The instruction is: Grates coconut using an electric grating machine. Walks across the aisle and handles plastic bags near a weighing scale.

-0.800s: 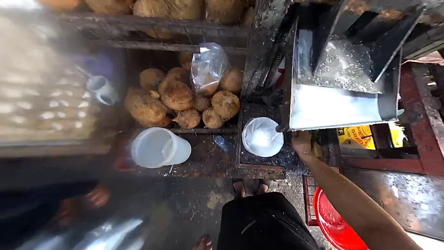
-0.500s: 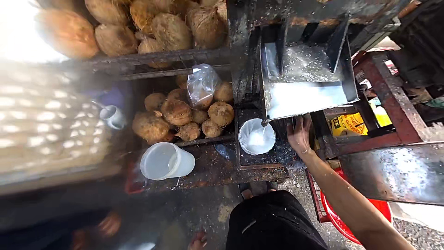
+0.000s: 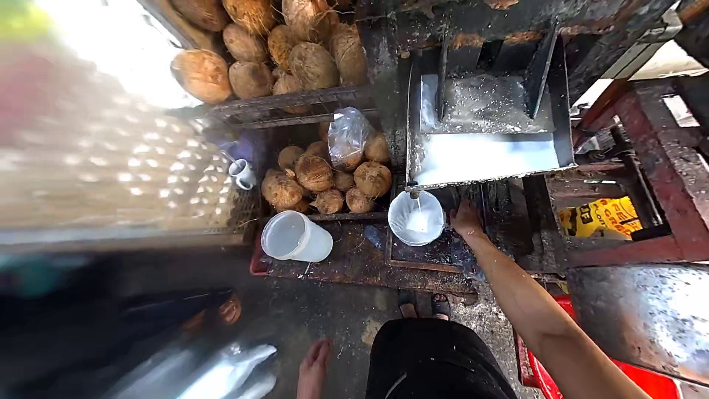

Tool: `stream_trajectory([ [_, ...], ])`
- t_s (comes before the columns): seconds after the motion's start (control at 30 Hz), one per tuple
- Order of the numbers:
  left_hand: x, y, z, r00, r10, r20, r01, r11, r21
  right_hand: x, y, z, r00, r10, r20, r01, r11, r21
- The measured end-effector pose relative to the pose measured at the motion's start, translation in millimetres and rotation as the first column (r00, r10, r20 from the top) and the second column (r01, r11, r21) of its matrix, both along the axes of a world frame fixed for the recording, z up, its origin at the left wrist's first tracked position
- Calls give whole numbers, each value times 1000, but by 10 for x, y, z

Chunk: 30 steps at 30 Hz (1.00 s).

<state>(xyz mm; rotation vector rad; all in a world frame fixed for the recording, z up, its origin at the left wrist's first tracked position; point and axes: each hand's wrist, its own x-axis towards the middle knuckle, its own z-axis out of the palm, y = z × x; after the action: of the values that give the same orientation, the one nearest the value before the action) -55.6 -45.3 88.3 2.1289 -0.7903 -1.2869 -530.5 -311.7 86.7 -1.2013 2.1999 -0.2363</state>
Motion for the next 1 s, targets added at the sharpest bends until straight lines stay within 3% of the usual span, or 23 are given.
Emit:
stream_trajectory([
  [0.1, -270, -485, 377, 985, -163, 57, 170, 973, -159, -80, -14, -63, 998, 13, 54, -13, 1000, 7],
  [0.17, -485, -935, 725, 957, -271, 101, 288, 919, -271, -124, 10, 3, 956, -66, 287, 83, 995, -48],
  [0.2, -614, -1184, 918, 940, -317, 124, 341, 878, -336, -129, 21, 51, 874, -142, 465, 196, 978, -70],
  [0.23, -761, -1428, 1125, 922, -357, 147, 386, 832, -399, -129, 15, 133, 717, -225, 659, 326, 945, -33],
  [0.3, -1087, -1879, 1577, 878, -427, 217, 476, 732, -488, -150, -29, 326, 222, -328, 918, 505, 844, 180],
  [0.37, -1451, -2257, 2011, 840, -470, 271, 537, 646, -543, -205, -69, 413, -271, -280, 921, 530, 756, 385],
  [0.4, -1640, -2414, 2209, 828, -485, 283, 552, 614, -564, -211, -90, 433, -446, -233, 864, 528, 712, 464],
  [0.43, -1830, -2553, 2396, 816, -500, 291, 566, 587, -578, -188, -117, 451, -544, -197, 815, 526, 676, 515],
  [0.47, -2014, -2683, 2555, 801, -517, 302, 583, 558, -591, -146, -152, 446, -527, -188, 829, 543, 675, 498],
  [0.5, -2195, -2813, 2690, 787, -525, 323, 601, 535, -594, -98, -198, 430, -354, -213, 911, 583, 711, 393],
  [0.53, -2370, -2940, 2791, 771, -527, 359, 626, 517, -585, -50, -222, 403, -12, -251, 968, 597, 775, 208],
  [0.57, -2526, -3055, 2851, 750, -523, 405, 656, 508, -559, -8, -206, 384, 403, -266, 876, 524, 852, 17],
  [0.6, -2663, -3150, 2888, 715, -530, 456, 697, 497, -517, 14, -171, 414, 730, -207, 652, 346, 934, -90],
  [0.63, -2794, -3225, 2907, 679, -534, 504, 735, 489, -470, 16, -153, 482, 907, -93, 410, 145, 985, -96],
  [0.7, -3017, -3336, 2863, 602, -545, 584, 795, 476, -376, 70, -144, 560, 991, 71, 111, -69, 997, -22],
  [0.83, -3219, -3357, 2630, 534, -495, 685, 821, 495, -283, 207, -93, 662, 978, 146, -147, -142, 989, 41],
  [0.9, -3206, -3272, 2590, 513, -459, 725, 831, 478, -285, 175, -94, 680, 986, 136, -95, -131, 989, 62],
  [1.0, -3197, -3248, 2577, 512, -455, 728, 833, 470, -292, 31, -135, 576, 945, -73, 318, 101, 992, -75],
])
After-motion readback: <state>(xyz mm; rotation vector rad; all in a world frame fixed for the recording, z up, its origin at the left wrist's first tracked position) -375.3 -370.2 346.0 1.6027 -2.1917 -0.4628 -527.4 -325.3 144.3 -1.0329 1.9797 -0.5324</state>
